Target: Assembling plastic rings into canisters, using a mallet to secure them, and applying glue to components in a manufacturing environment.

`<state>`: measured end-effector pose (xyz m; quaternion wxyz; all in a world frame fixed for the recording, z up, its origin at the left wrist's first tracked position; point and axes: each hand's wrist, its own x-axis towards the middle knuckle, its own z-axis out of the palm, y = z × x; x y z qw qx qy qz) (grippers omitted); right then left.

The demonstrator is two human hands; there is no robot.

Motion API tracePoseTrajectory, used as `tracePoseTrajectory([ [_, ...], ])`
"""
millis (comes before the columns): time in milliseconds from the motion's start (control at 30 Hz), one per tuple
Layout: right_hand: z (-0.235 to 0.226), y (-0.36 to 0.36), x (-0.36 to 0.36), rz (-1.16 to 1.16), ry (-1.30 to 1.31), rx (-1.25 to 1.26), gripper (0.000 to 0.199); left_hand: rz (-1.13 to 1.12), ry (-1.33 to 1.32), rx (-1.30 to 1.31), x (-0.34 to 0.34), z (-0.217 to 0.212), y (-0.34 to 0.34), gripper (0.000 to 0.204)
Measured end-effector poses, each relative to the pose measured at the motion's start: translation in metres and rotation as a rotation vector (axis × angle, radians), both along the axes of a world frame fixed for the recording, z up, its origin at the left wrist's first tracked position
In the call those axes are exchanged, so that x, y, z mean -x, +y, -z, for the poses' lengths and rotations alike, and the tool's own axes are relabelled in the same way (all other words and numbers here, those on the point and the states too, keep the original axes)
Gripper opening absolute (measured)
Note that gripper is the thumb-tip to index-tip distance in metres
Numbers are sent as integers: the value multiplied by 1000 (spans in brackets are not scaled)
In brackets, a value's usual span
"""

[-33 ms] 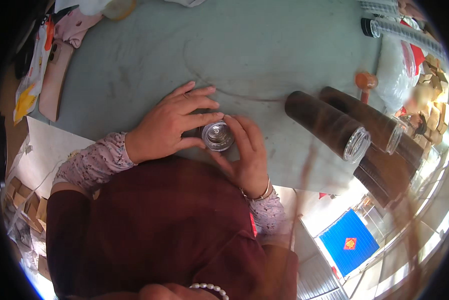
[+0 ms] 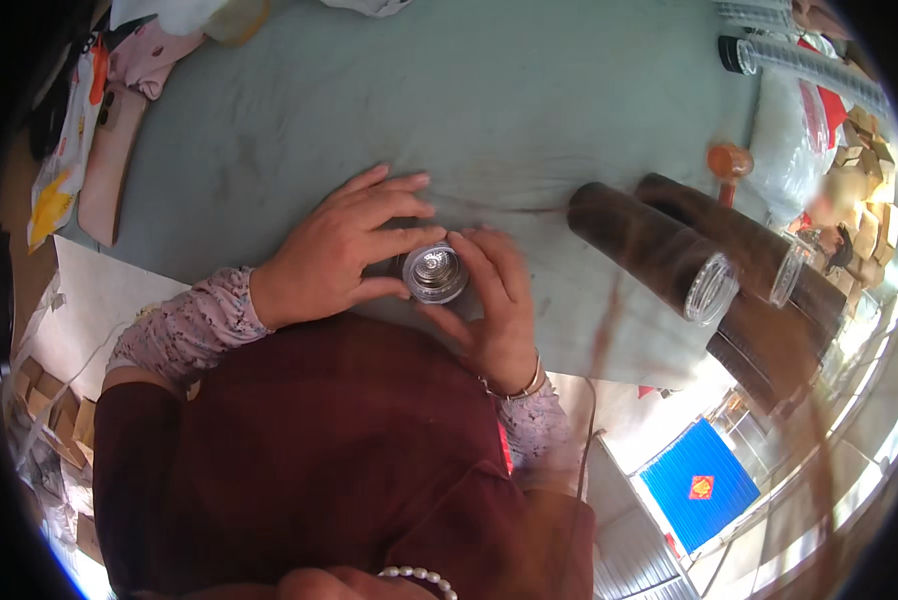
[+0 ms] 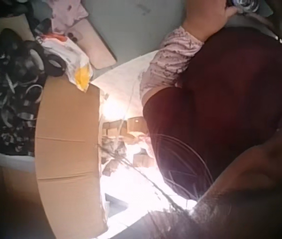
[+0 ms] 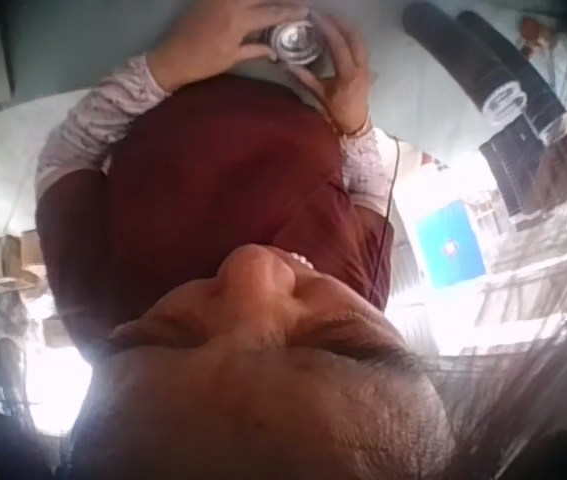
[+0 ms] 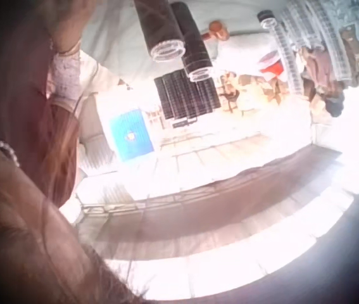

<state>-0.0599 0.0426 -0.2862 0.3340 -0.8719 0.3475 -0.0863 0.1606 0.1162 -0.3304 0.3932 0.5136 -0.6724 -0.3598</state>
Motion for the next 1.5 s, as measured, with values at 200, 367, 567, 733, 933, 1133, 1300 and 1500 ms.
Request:
tracePoseTrajectory([
  [200,14,2,13,8,2,146,77,-1,-104,15,4,-11,-1,71],
  [367,9,23,23,33,-392,-35,79,41,386,-144,14,-36,10,91],
  [567,-8,31,12,-84,-780,322,105,142,454,-141,19,-98,20,92],
  [733,-5,39,20,-28,-812,392,113,118,292,72,32,-124,22,90],
  [933,10,48,36,8,-861,472,106,171,299,114,38,-141,21,77],
  [1133,-36,44,44,115,-815,220,112,325,1005,-456,54,-133,16,81],
  [1300,-87,-12,59,640,-1109,129,79,503,885,-447,62,-111,3,74],
  [1500,-105,-78,90,585,-341,633,67,124,402,-60,66,-107,-75,64],
])
